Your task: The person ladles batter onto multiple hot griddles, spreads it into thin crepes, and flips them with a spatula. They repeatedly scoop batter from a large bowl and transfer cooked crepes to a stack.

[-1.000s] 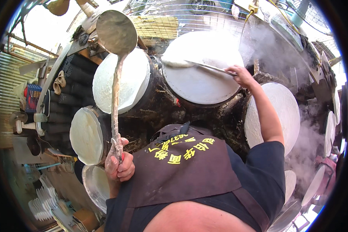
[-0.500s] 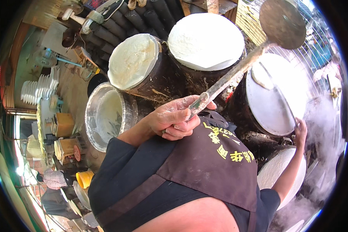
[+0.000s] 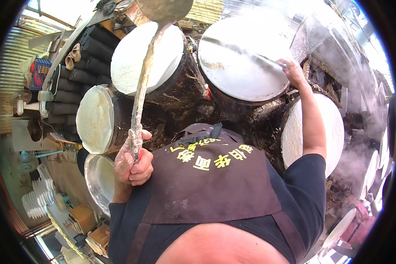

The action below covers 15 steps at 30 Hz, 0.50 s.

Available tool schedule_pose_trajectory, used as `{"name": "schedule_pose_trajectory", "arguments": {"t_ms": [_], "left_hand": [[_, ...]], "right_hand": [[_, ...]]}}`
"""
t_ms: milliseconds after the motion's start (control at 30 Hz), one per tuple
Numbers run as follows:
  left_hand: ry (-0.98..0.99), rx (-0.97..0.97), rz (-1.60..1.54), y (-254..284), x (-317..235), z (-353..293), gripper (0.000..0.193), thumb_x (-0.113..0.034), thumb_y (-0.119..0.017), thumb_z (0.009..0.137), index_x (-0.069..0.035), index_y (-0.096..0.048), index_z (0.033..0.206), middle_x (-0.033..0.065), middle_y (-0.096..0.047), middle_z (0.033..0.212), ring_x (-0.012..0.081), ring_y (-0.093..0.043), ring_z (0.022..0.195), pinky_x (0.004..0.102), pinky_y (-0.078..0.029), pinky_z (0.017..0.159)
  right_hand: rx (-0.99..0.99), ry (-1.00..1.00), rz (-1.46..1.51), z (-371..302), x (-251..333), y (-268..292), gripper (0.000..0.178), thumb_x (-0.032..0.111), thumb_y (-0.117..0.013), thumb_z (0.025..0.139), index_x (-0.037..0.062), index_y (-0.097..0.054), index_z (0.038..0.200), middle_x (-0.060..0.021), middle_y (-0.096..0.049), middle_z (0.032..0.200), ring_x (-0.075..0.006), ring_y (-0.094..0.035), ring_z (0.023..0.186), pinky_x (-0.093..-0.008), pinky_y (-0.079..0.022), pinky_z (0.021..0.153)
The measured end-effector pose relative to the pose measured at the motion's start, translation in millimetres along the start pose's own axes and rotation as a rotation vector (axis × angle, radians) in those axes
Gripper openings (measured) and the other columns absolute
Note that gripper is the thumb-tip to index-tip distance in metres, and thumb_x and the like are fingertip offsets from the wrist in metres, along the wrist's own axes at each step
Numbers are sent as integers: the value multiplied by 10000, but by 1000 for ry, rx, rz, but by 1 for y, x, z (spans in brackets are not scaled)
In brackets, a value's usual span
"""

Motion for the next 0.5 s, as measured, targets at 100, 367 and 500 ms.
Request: {"name": "schedule_pose_trajectory", "arguments": {"t_ms": [100,367,500], "left_hand": [[31,64,10,0,5,8,643,-363,-571,935,-65,-254,1409,-32,-358,560,14,-287,356,171,-259,270],[64,189,-14,15,-7,9,605,-361,-508,966,-106,-218,1431,-29,-359,576,19,-294,367,165,-270,278],[82,246,-14,30,-20,9,586,-360,-476,981,-126,-201,1442,-28,-359,583,21,-297,372,162,-276,283]], "right_hand": [[112,-15,60,-12,22,-7,354,-9,-540,820,177,-649,1100,-118,-613,1141,-315,-574,1077,-385,-455,947],[-76,-204,218,-185,3,50,409,-96,-543,735,81,-655,1087,-70,-627,930,-216,-600,890,-331,-476,785],[-188,-544,835,-203,71,-8,541,-20,-544,823,151,-469,1331,-36,-605,873,-122,-558,689,-265,-483,598]]}}
Point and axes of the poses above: each hand's wrist, its own z-axis towards the middle knuckle, its own y-axis out of the back of the hand, x = y × z, the point moved 7 cm from there along z, towards the middle knuckle
